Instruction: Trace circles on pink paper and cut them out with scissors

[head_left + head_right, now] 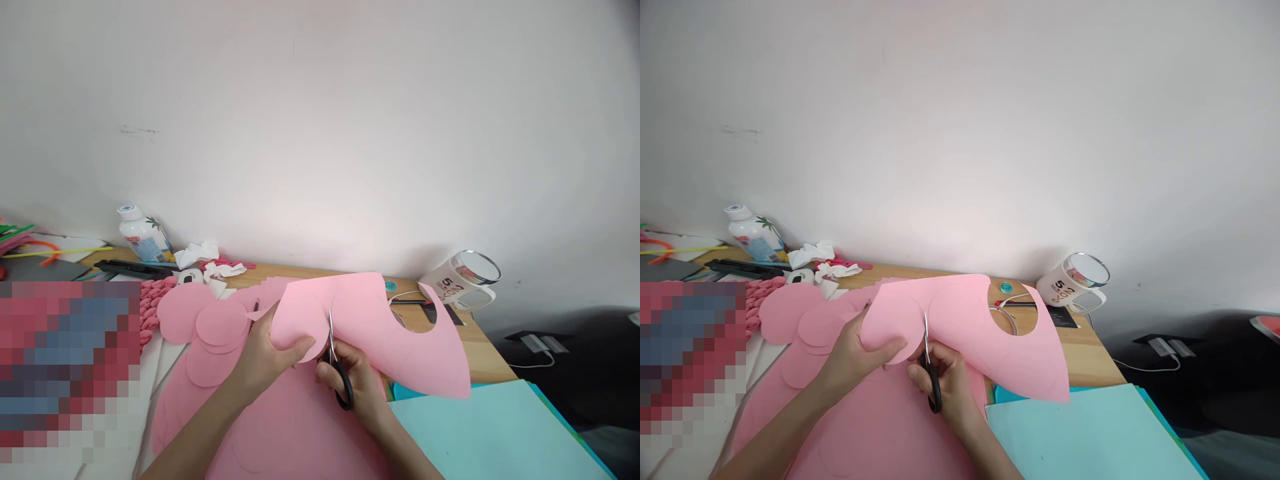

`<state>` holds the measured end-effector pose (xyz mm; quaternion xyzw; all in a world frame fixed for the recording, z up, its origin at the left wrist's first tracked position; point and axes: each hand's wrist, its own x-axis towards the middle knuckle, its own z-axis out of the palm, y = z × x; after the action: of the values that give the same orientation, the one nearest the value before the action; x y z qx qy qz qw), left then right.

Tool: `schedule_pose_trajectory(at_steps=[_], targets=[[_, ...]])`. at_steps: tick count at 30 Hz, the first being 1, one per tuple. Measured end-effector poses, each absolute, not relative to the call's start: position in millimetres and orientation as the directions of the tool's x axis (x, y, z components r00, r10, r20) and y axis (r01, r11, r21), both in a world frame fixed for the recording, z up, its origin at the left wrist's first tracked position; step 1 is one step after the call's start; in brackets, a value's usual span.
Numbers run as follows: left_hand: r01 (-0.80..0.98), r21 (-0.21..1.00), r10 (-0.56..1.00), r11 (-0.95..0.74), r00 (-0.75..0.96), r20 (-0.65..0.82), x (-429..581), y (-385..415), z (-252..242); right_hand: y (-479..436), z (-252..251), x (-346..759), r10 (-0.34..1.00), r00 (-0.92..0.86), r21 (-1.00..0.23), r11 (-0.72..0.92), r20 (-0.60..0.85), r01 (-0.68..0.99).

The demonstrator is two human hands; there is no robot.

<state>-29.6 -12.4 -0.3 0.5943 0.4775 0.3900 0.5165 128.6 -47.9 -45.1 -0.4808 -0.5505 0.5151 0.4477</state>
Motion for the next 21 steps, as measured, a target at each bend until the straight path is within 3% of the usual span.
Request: schedule_pose_trajectory(at_steps=[21], targets=[[0.108,0.994,0.957,0.031,0.284,-0.061,-32.3,-8.6,6.2,-48.0,-39.6,125.1,0.99,-0.144,-1.0,-0.007,-0.011,0.025]])
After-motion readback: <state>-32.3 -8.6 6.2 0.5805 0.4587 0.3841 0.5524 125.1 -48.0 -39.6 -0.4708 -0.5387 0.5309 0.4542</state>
